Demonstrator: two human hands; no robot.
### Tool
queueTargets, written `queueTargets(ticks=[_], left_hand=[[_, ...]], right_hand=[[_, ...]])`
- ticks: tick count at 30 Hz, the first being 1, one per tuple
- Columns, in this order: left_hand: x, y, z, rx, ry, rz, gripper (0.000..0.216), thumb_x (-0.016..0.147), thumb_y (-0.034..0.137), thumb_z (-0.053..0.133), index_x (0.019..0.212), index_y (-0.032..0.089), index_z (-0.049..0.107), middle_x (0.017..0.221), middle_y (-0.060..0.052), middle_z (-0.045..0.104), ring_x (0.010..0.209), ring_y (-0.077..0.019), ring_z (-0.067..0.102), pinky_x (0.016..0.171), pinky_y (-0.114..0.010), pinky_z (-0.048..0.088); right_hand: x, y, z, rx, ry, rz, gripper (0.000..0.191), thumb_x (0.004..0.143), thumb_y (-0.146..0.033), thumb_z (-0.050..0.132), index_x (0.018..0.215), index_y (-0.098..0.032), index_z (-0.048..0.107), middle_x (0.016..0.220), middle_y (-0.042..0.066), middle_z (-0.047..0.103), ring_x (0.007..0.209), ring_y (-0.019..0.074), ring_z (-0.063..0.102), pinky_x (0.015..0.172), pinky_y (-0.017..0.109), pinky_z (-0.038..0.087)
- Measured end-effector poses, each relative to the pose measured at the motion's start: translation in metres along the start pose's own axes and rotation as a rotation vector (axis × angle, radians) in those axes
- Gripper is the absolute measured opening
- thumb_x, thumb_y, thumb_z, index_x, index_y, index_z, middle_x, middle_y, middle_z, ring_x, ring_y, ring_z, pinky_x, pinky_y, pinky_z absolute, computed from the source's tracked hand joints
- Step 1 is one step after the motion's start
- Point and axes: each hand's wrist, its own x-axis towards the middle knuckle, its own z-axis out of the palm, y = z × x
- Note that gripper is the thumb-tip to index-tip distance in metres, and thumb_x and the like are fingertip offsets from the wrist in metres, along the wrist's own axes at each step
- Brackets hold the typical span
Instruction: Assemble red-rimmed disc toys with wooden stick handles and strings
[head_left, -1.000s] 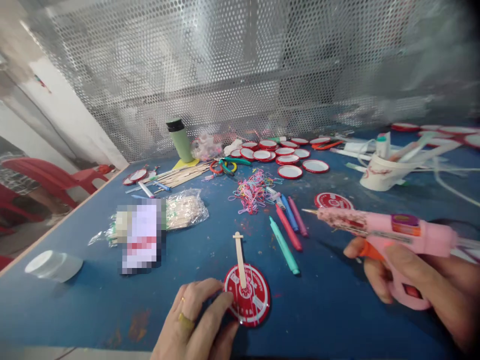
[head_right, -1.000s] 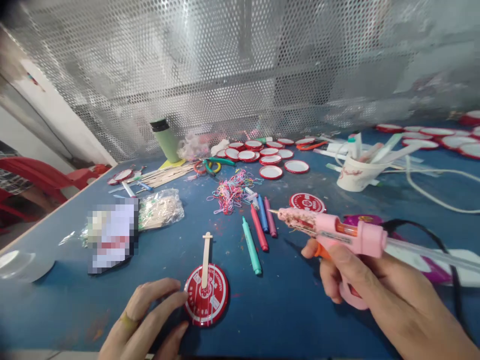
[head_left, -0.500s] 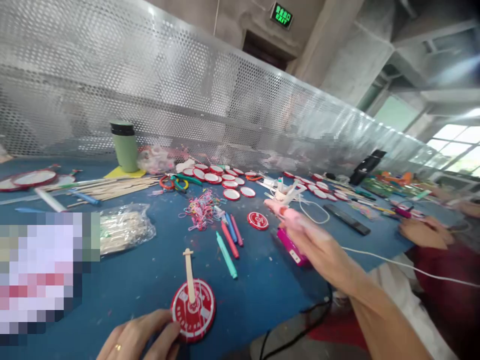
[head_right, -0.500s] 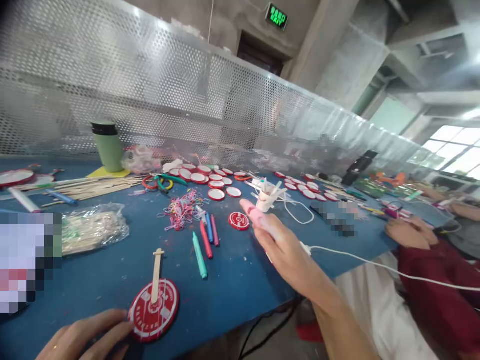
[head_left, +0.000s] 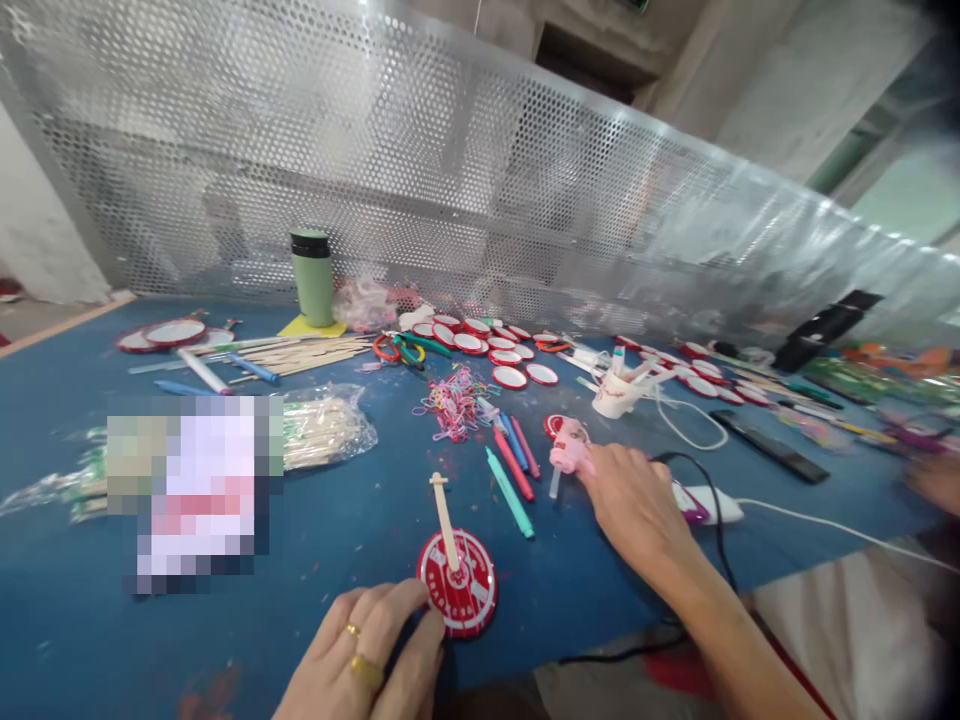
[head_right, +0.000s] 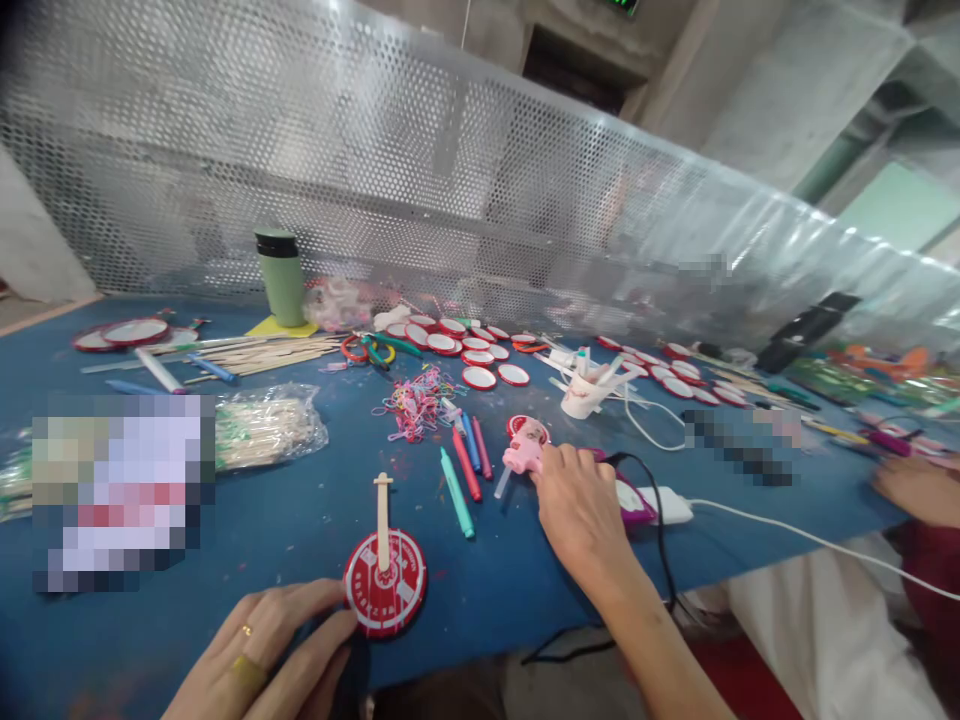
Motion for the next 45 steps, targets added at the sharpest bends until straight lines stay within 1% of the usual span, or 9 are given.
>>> queueTargets(ticks=[7, 12, 15, 18, 20, 25, 28, 32, 45], left_hand=[[-0.001, 0.003, 0.004, 0.015, -0.013, -0.003, 0.026, 0.09, 0.005, 0.057, 0.112, 0.016, 0.067, 0.106, -0.011, 0.07, 0.09, -0.0192, 0.067, 0.079, -0.032, 0.055], [0.002, 0.006, 0.001, -0.006, -0.021, -0.033, 0.025, 0.089, 0.004, 0.058, 0.109, 0.016, 0.068, 0.103, -0.01, 0.07, 0.089, -0.0181, 0.067, 0.077, -0.03, 0.055], [0.015, 0.005, -0.01, -0.087, -0.043, -0.105, 0.023, 0.09, 0.007, 0.056, 0.106, 0.018, 0.067, 0.1, -0.008, 0.07, 0.085, -0.016, 0.066, 0.075, -0.028, 0.055], [0.034, -0.001, -0.022, -0.092, -0.086, -0.182, 0.022, 0.092, 0.011, 0.052, 0.108, 0.019, 0.066, 0.103, -0.008, 0.069, 0.089, -0.0172, 0.066, 0.08, -0.03, 0.054], [0.048, -0.007, -0.024, 0.014, -0.11, -0.234, 0.021, 0.095, 0.012, 0.05, 0.106, 0.019, 0.066, 0.103, -0.008, 0.07, 0.09, -0.0195, 0.066, 0.08, -0.033, 0.053], [0.069, -0.02, -0.009, 0.294, -0.304, -0.172, 0.026, 0.093, 0.01, 0.048, 0.11, 0.015, 0.067, 0.099, -0.011, 0.073, 0.085, -0.0251, 0.068, 0.073, -0.038, 0.052], [0.072, -0.022, 0.0, 0.358, -0.408, -0.171, 0.038, 0.09, 0.004, 0.044, 0.122, 0.011, 0.063, 0.102, -0.013, 0.073, 0.086, -0.0271, 0.069, 0.072, -0.039, 0.053], [0.069, -0.024, 0.006, 0.326, -0.458, -0.206, 0.048, 0.087, 0.001, 0.042, 0.131, 0.013, 0.057, 0.112, -0.014, 0.071, 0.096, -0.0268, 0.068, 0.08, -0.04, 0.052], [0.069, -0.025, 0.009, 0.338, -0.619, -0.298, 0.052, 0.093, 0.005, 0.036, 0.143, 0.015, 0.05, 0.117, -0.013, 0.064, 0.101, -0.0267, 0.061, 0.082, -0.04, 0.05]], right_hand=[[0.001, 0.005, 0.011, 0.021, 0.051, -0.011, 0.013, 0.096, -0.024, 0.055, 0.102, -0.015, 0.061, 0.094, 0.014, 0.067, 0.086, 0.032, 0.059, 0.07, 0.041, 0.039], [-0.013, -0.007, -0.021, 0.284, 0.324, -0.039, 0.029, 0.098, -0.031, 0.048, 0.118, -0.013, 0.06, 0.112, 0.019, 0.068, 0.098, 0.0348, 0.061, 0.081, 0.047, 0.047], [-0.014, -0.028, -0.045, 0.638, 0.466, -0.155, 0.022, 0.1, -0.027, 0.049, 0.116, -0.02, 0.062, 0.11, 0.011, 0.072, 0.101, 0.0272, 0.066, 0.091, 0.043, 0.049], [-0.001, -0.051, -0.058, 0.883, 0.34, -0.32, 0.018, 0.1, -0.023, 0.05, 0.102, -0.024, 0.067, 0.097, 0.005, 0.075, 0.09, 0.0208, 0.07, 0.085, 0.035, 0.053], [0.013, -0.062, -0.06, 0.933, 0.232, -0.375, 0.019, 0.098, -0.021, 0.051, 0.099, -0.024, 0.069, 0.095, 0.004, 0.076, 0.086, 0.0192, 0.071, 0.081, 0.033, 0.054], [0.039, -0.08, -0.051, 0.964, 0.031, -0.44, 0.014, 0.095, -0.017, 0.058, 0.093, -0.022, 0.071, 0.091, 0.001, 0.076, 0.082, 0.0167, 0.071, 0.075, 0.028, 0.053], [0.042, -0.087, -0.044, 0.951, -0.013, -0.469, 0.013, 0.095, -0.017, 0.059, 0.091, -0.021, 0.071, 0.09, 0.001, 0.074, 0.084, 0.0175, 0.07, 0.074, 0.029, 0.051], [0.04, -0.093, -0.039, 0.928, -0.037, -0.473, 0.011, 0.095, -0.017, 0.06, 0.092, -0.021, 0.07, 0.09, 0.002, 0.073, 0.084, 0.018, 0.069, 0.073, 0.029, 0.049], [0.041, -0.101, -0.042, 0.882, -0.095, -0.442, 0.013, 0.097, -0.022, 0.06, 0.093, -0.019, 0.072, 0.089, 0.004, 0.07, 0.085, 0.0194, 0.069, 0.072, 0.031, 0.047]])
